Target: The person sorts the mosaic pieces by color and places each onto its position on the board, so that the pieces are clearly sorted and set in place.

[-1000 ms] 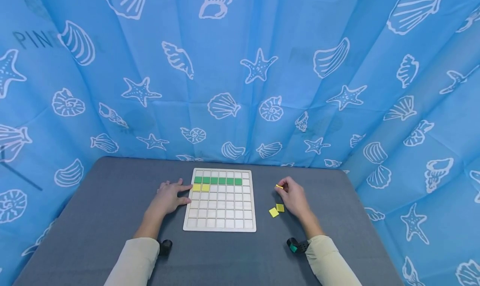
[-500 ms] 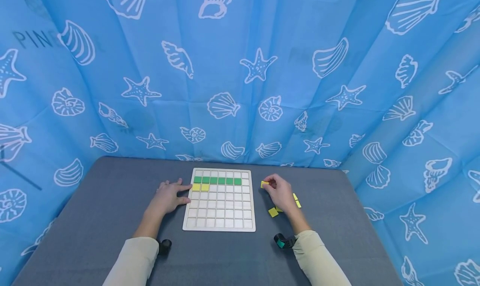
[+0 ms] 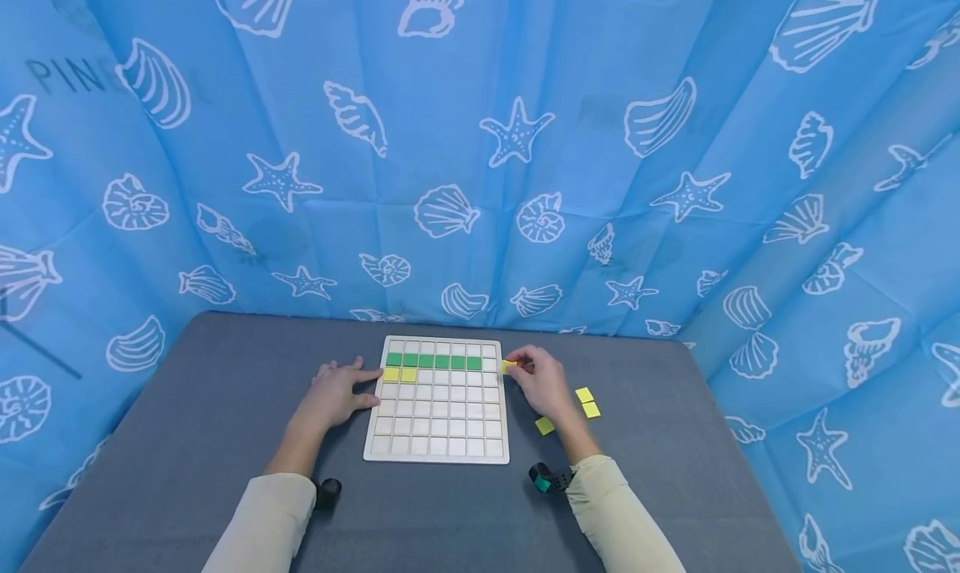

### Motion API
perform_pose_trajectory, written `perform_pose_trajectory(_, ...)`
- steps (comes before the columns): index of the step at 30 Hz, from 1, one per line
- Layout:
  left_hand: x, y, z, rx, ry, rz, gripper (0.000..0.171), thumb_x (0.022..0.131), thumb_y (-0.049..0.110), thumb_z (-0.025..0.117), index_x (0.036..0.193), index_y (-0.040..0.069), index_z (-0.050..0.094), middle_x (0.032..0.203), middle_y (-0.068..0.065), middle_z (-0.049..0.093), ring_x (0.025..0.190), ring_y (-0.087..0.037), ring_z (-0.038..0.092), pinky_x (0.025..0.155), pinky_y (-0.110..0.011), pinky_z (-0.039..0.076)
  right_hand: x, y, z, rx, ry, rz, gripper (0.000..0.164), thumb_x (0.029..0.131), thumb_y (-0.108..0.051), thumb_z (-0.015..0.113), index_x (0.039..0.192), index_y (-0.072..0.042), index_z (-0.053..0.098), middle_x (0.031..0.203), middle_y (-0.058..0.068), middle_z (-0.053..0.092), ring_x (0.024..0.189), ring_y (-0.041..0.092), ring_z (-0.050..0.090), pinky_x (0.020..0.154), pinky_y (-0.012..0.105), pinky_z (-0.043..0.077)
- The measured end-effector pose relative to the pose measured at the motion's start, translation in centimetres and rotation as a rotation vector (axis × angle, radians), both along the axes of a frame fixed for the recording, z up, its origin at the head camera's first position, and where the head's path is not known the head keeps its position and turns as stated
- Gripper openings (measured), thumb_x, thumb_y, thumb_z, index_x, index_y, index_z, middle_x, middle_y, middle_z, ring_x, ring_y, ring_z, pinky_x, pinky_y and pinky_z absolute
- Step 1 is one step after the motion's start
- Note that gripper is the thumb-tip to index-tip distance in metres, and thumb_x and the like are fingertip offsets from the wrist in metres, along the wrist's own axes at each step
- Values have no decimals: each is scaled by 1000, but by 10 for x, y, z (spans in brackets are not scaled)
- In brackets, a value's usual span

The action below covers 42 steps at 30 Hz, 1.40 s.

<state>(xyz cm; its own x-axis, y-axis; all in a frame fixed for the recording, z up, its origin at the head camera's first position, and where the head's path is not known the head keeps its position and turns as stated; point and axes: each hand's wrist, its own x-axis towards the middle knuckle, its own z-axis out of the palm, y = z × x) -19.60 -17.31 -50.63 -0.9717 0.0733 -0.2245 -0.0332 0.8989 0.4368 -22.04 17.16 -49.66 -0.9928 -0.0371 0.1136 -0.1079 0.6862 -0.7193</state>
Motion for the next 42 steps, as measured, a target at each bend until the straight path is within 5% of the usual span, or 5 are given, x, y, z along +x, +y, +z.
perform_pose_trajectory(30,1,1,-1,1,-6,22,60,91,32,77,147,24,57,164,-20,34,151,-58,18,119,-74,20,-8,-60,4,-72,-33,176,7,96,-11,71,102,-11,74,98,5,71,86,16,65,77,32,55)
perform_pose_trajectory(42,0,1,-1,0,-4,24,60,91,32,77,147,24,57,164,-19,34,151,-58,18,119,-75,20,-8,-90,1,-3,-68,216,7,96,-10,71,103,-10,71,94,3,70,84,12,62,73,28,52)
